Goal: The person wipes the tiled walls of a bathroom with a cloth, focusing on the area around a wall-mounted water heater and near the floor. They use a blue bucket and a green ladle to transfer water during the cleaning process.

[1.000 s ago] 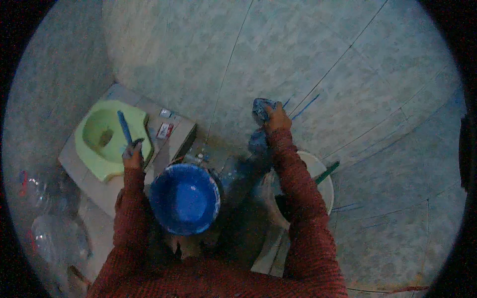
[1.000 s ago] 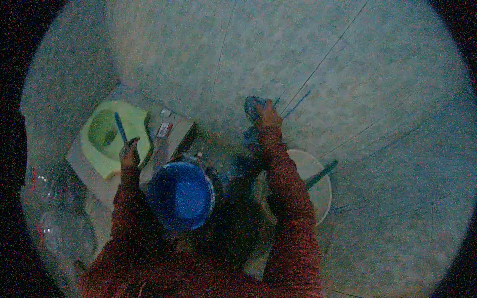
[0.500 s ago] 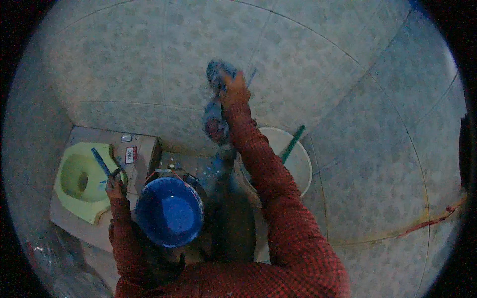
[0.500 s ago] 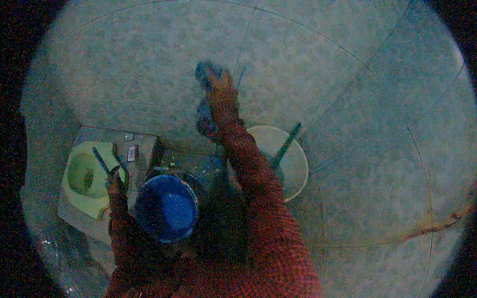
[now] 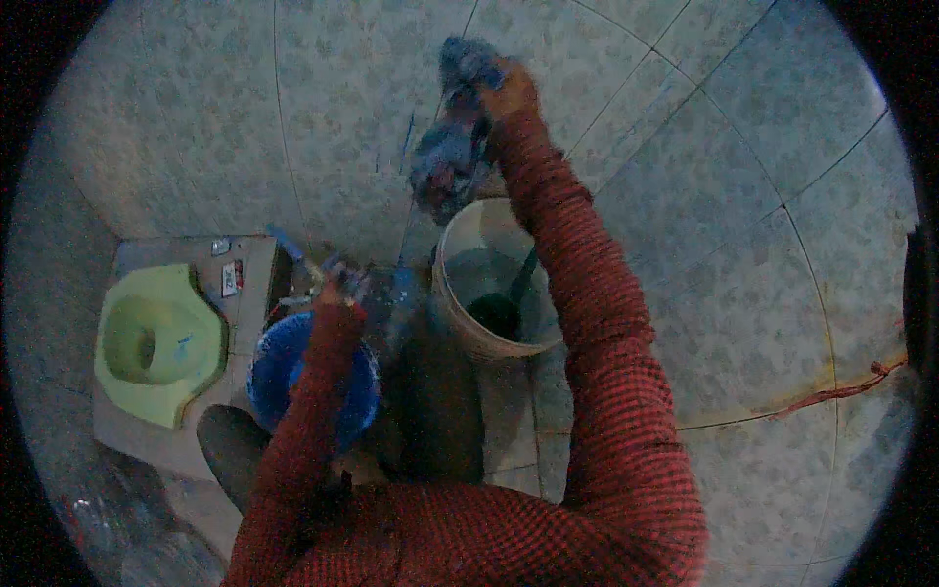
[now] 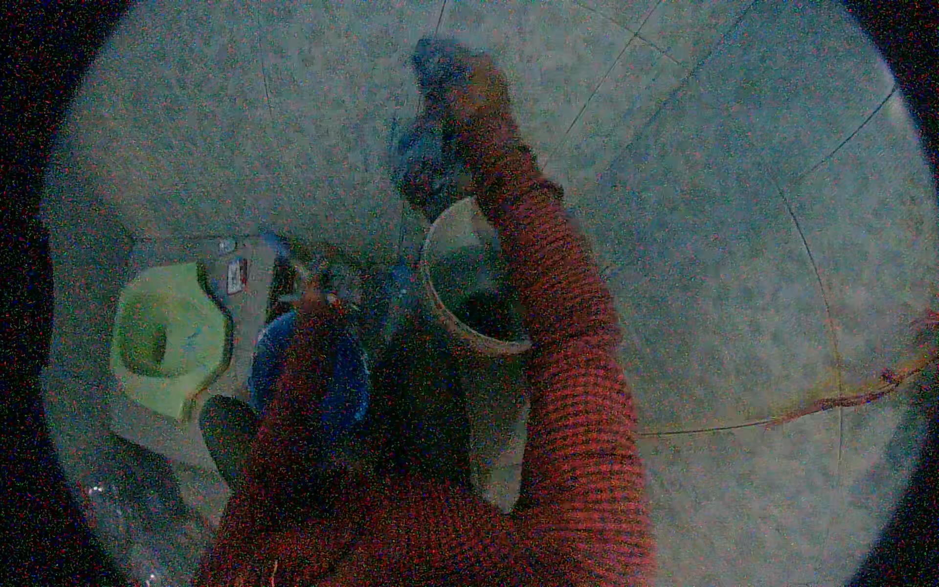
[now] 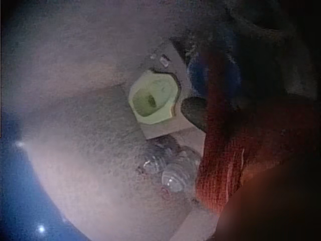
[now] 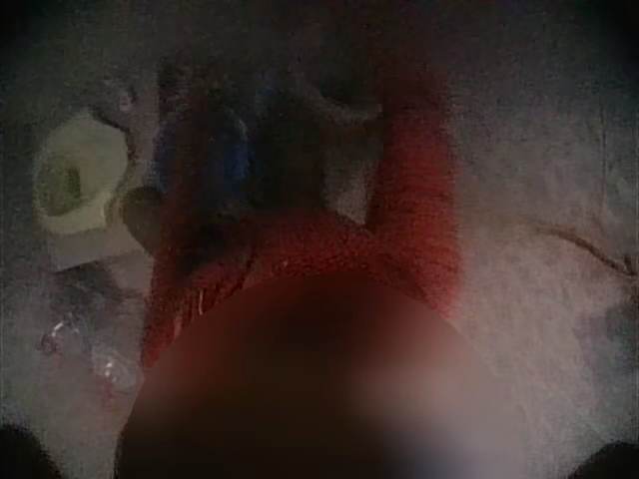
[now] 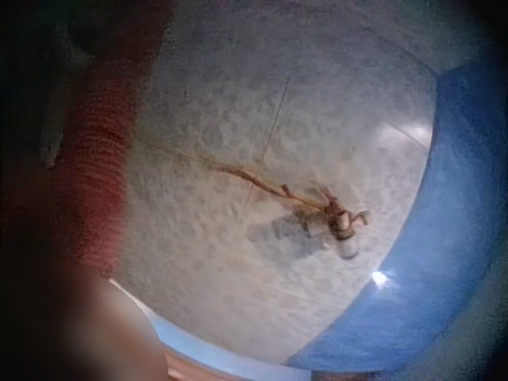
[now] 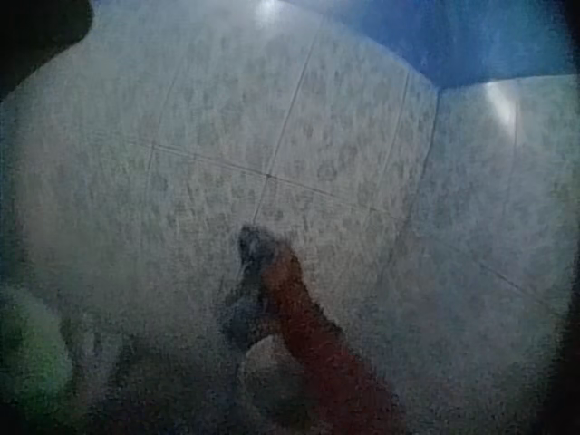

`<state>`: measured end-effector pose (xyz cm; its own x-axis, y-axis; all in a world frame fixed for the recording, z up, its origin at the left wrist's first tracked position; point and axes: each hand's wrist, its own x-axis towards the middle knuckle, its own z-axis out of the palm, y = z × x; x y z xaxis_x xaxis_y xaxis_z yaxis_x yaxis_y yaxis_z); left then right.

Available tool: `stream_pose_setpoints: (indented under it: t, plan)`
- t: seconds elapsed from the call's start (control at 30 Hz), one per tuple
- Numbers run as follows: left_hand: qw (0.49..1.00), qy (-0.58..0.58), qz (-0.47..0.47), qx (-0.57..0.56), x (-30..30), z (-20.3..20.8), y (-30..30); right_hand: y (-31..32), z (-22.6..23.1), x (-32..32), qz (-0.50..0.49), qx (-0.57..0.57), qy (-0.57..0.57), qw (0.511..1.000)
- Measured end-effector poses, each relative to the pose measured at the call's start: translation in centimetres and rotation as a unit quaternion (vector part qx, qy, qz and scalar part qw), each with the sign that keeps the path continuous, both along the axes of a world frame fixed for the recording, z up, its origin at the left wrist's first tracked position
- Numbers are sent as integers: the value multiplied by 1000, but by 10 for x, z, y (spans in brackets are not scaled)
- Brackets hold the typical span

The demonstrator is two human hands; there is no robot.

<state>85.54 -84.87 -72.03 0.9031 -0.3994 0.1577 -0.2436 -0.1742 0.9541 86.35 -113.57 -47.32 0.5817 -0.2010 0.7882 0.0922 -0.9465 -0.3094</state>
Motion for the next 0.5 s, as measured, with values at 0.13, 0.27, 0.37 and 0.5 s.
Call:
stream_pose_setpoints:
  t: [0.13,0.27,0.37,0.5]
  plan:
    - [989,-94,-76,90,-29,7,-69,-75,26,-22,44,95,-105,989]
    - [968,-162,-70,180,3,-63,-97,-64,42,0,104,121,-244,956]
    - [961,-108,-156,202,-22,-38,-124,-86,45,-50,-107,0,-261,959]
    - [927,-98,-181,314,-11,-57,-143,-84,41,-45,-212,26,-210,954]
